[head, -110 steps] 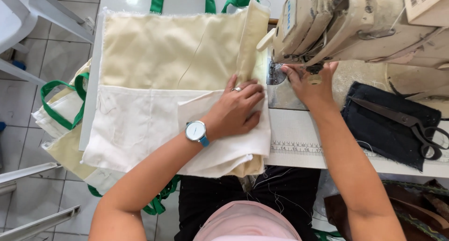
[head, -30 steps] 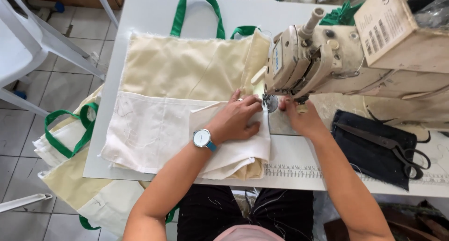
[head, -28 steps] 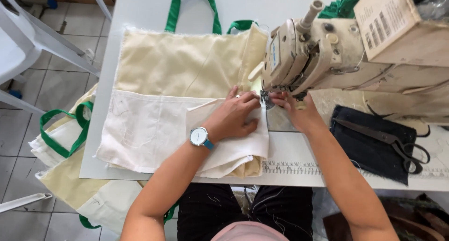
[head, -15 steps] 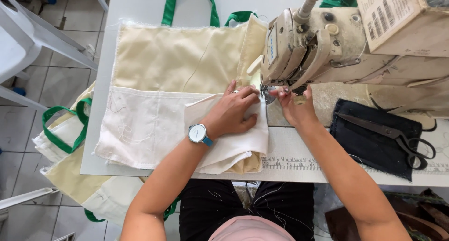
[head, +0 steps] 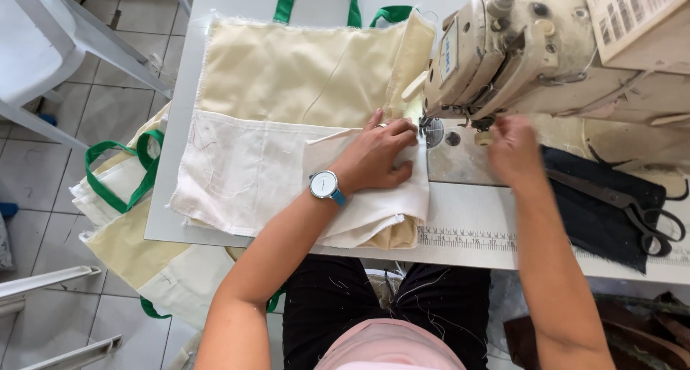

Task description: A person is aligning fabric components for a bag at a sewing machine and using scissors to trim excess material.

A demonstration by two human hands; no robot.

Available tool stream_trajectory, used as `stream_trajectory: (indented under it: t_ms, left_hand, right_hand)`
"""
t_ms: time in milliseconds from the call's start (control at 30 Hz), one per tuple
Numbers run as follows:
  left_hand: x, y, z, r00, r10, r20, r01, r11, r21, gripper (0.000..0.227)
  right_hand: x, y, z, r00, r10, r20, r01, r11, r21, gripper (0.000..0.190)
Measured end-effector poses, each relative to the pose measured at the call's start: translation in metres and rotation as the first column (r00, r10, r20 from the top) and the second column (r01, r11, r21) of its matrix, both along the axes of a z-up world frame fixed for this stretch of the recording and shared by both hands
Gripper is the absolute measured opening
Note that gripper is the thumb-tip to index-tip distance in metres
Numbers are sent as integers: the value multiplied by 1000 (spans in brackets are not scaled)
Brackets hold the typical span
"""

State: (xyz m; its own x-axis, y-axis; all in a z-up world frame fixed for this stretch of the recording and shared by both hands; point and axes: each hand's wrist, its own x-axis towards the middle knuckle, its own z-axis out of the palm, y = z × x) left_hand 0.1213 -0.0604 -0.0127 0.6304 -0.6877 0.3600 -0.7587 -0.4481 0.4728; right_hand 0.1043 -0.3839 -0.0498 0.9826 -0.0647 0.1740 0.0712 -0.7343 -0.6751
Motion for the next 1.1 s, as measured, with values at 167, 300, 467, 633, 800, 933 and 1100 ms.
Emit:
stream_trajectory:
  t_ms: [167,300,467,633,800,933,1100]
  left_hand:
    - [-5,6,25,997,-78,9,77,996,32,42]
    - [-4,6,25,997,-71,7,71,997,25,41]
    - [-6,6,25,998,-67,-5,67,998,21,39]
    - [-5,6,28,998,-68,-19,69,997,39,43]
    - [1,1,-3,999,-14,-36,14,1000,9,41]
    - [1,-1,-5,1000,-8,-20,7,1000,-17,40]
    - [0,1,-4,1000,-14,-19,13,1000,-25,41]
  right_hand:
    - [-82,3,130,994,-108,-8,89,852,-515,29]
    - [-114,-44,116,884,-265,-386,-38,782,-623,62]
    - [-128,-75,64,991,9,131,103,564,-819,27]
    - [-105,-21,113,992,-53,112,116,705,-699,18]
    - [-81,62,94,975,-153,-159,6,738,-675,27]
    - [-51,109,82,971,-147,-191,-40,683,-729,32]
    - [-38,128,84,954,-159,-254,-56,739,-671,36]
